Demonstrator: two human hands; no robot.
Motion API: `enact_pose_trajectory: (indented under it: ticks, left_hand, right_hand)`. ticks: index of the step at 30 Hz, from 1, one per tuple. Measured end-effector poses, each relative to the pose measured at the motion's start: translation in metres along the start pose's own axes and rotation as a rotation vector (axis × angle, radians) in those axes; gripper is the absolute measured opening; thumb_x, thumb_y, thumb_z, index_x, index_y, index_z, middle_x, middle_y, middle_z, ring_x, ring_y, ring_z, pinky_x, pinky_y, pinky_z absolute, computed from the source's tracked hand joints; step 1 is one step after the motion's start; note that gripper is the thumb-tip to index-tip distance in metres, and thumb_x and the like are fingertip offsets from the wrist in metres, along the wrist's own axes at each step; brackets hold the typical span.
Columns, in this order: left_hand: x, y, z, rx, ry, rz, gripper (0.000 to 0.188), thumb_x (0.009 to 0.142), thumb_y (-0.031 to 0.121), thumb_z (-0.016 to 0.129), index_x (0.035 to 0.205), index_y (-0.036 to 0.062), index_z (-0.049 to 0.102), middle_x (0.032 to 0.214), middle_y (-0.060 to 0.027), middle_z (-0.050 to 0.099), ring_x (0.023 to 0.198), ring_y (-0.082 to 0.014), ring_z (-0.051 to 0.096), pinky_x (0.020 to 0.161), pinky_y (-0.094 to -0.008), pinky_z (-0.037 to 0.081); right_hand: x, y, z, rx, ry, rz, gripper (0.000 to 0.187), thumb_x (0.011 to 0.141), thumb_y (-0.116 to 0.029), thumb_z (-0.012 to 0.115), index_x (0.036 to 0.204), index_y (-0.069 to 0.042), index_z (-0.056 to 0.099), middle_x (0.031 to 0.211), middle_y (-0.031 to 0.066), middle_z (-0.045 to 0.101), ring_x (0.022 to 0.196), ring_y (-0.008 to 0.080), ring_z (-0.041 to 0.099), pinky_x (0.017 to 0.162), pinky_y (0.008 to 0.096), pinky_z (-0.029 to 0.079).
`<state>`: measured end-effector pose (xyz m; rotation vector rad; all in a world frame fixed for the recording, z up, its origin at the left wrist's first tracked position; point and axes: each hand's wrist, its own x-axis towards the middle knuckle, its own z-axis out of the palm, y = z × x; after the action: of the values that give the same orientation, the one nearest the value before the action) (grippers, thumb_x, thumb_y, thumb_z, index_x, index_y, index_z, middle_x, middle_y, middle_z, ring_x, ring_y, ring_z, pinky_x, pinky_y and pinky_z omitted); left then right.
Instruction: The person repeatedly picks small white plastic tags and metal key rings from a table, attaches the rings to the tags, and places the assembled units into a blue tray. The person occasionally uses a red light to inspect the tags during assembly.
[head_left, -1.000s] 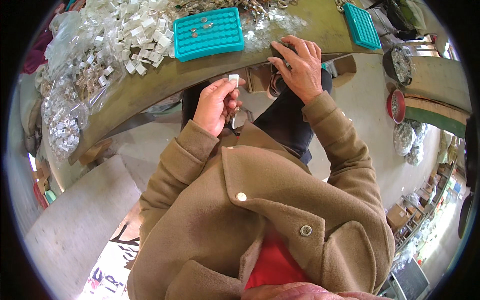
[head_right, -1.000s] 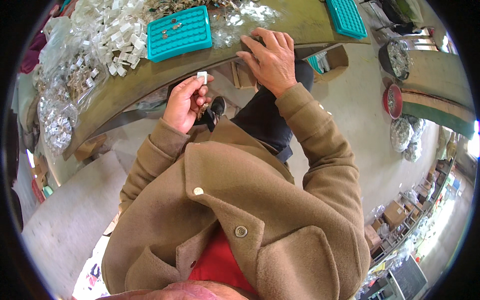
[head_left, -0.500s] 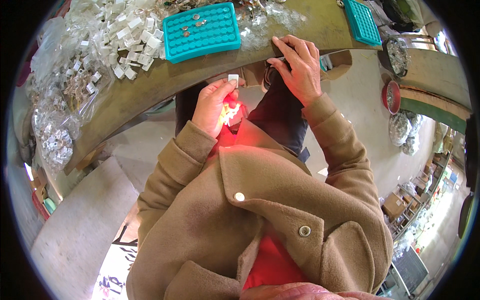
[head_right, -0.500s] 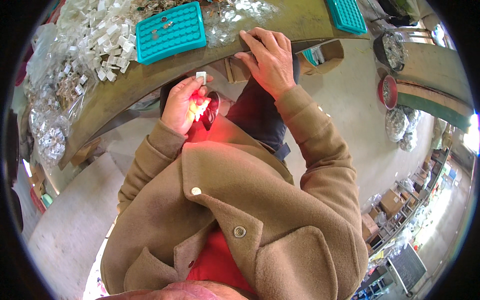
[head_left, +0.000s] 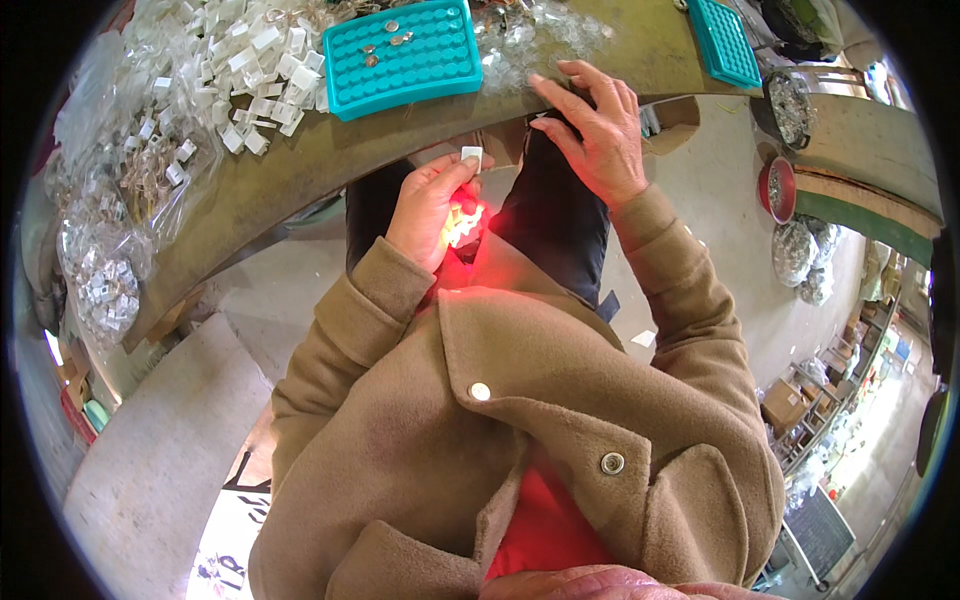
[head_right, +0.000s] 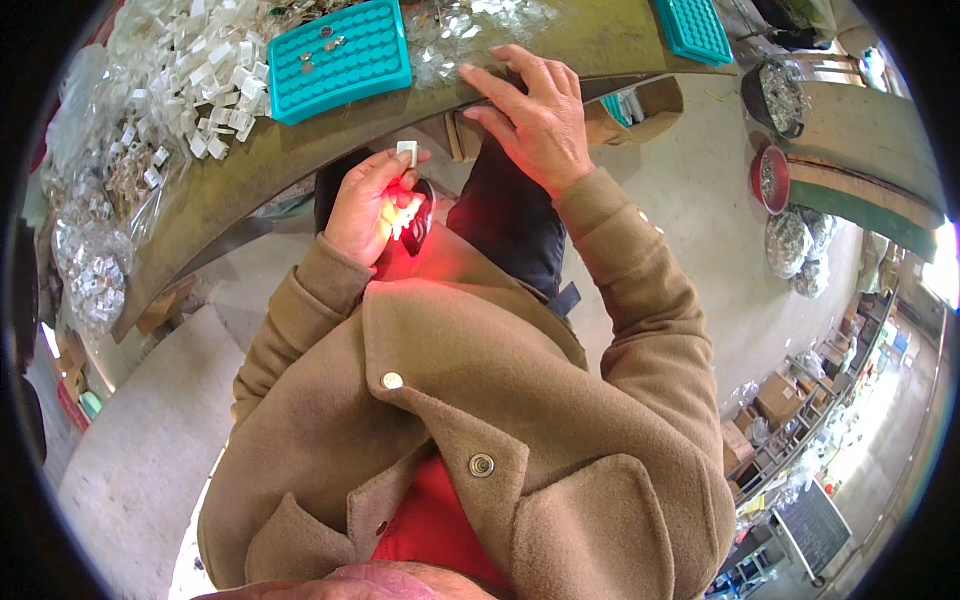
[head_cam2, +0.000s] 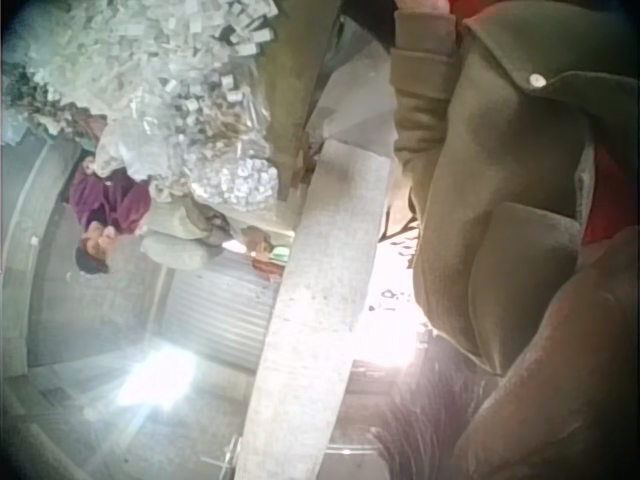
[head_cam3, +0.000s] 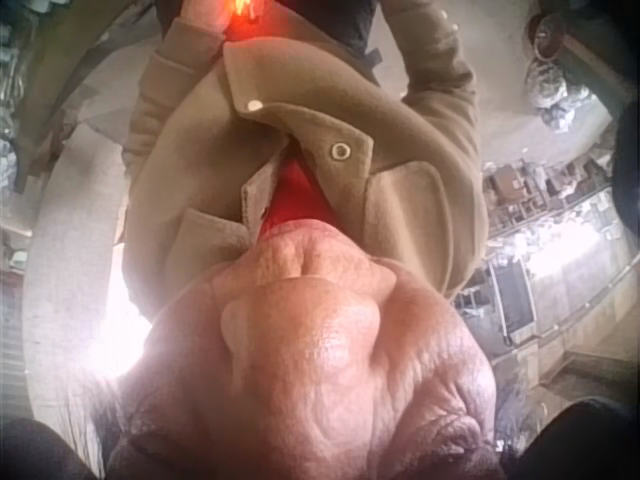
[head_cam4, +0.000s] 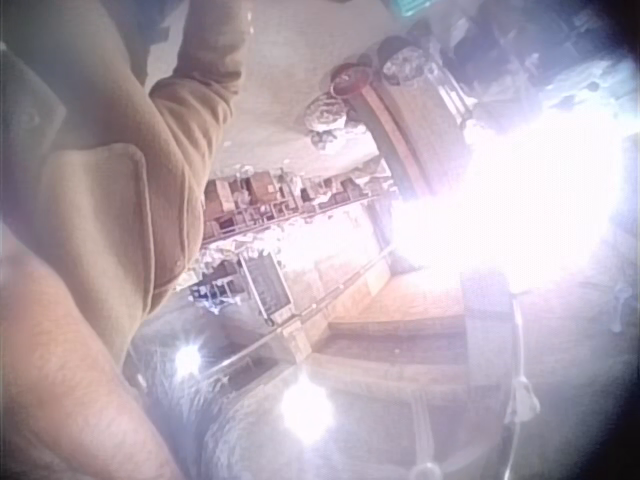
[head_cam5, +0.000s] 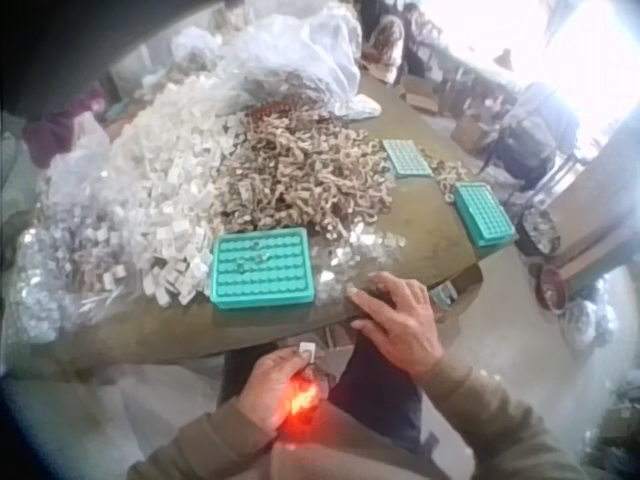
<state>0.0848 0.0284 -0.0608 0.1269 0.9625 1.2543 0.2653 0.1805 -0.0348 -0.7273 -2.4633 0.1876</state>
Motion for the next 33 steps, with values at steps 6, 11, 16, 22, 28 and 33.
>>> enact_pose_trajectory:
  ticks: [6, 11, 16, 22, 28, 33]
  left_hand:
    - [-0.003, 0.003, -0.001, 0.061, 0.031, -0.022, 0.021, 0.099, 0.018, 0.058, 0.11, 0.0018, 0.065, 0.073, 0.0054, 0.057, 0.058, -0.0037, 0.052, 0.055, -0.0177, 0.044]
    - [-0.005, 0.0, 0.0, 0.007, 0.009, -0.02, 0.022, 0.099, 0.017, 0.058, 0.112, 0.0008, 0.065, 0.073, 0.0055, 0.056, 0.058, -0.0043, 0.051, 0.056, -0.018, 0.044]
    - [-0.005, 0.0, 0.0, 0.087, 0.01, -0.025, 0.022, 0.098, 0.023, 0.06, 0.109, 0.0037, 0.066, 0.076, 0.0027, 0.06, 0.06, -0.004, 0.058, 0.058, -0.0188, 0.049]
    - [-0.008, 0.001, 0.006, 0.035, -0.042, -0.007, 0.031, 0.101, 0.03, 0.055, 0.111, 0.002, 0.064, 0.086, -0.0056, 0.068, 0.068, -0.0084, 0.063, 0.062, -0.0225, 0.052]
    - [-0.011, 0.002, 0.007, 0.055, -0.055, 0.004, 0.034, 0.103, 0.032, 0.051, 0.112, 0.0014, 0.064, 0.091, -0.009, 0.069, 0.071, -0.0112, 0.065, 0.065, -0.0259, 0.054]
    - [-0.01, 0.003, 0.009, 0.063, -0.025, -0.014, 0.033, 0.102, 0.03, 0.052, 0.113, 0.0014, 0.063, 0.093, -0.0111, 0.069, 0.072, -0.0126, 0.065, 0.064, -0.0263, 0.054]
  right_hand:
    - [-0.005, 0.007, 0.016, 0.013, 0.145, -0.052, 0.031, 0.074, -0.016, 0.079, 0.104, -0.015, 0.074, 0.107, 0.0014, 0.064, 0.098, 0.024, 0.059, 0.088, 0.0375, 0.045]
    - [-0.01, 0.017, 0.028, 0.067, 0.265, -0.134, 0.027, 0.072, -0.009, 0.08, 0.097, -0.013, 0.073, 0.098, 0.0008, 0.066, 0.092, 0.0236, 0.061, 0.083, 0.0372, 0.046]
    - [-0.011, 0.024, 0.03, 0.122, 0.307, -0.193, 0.021, 0.073, -0.005, 0.077, 0.092, -0.012, 0.072, 0.096, 0.0018, 0.066, 0.091, 0.0232, 0.061, 0.082, 0.0377, 0.047]
    - [-0.011, 0.024, 0.029, 0.105, 0.262, -0.164, 0.02, 0.075, -0.004, 0.076, 0.093, -0.011, 0.071, 0.095, 0.0026, 0.065, 0.089, 0.0249, 0.061, 0.081, 0.0386, 0.049]
    - [-0.011, 0.026, 0.029, 0.129, 0.31, -0.226, 0.026, 0.073, -0.003, 0.077, 0.097, -0.01, 0.072, 0.097, 0.0031, 0.066, 0.088, 0.0249, 0.062, 0.079, 0.0375, 0.051]
    - [-0.009, 0.026, 0.026, 0.127, 0.279, -0.217, 0.019, 0.075, -0.002, 0.074, 0.092, -0.009, 0.07, 0.095, 0.0044, 0.066, 0.087, 0.0254, 0.062, 0.076, 0.0365, 0.051]
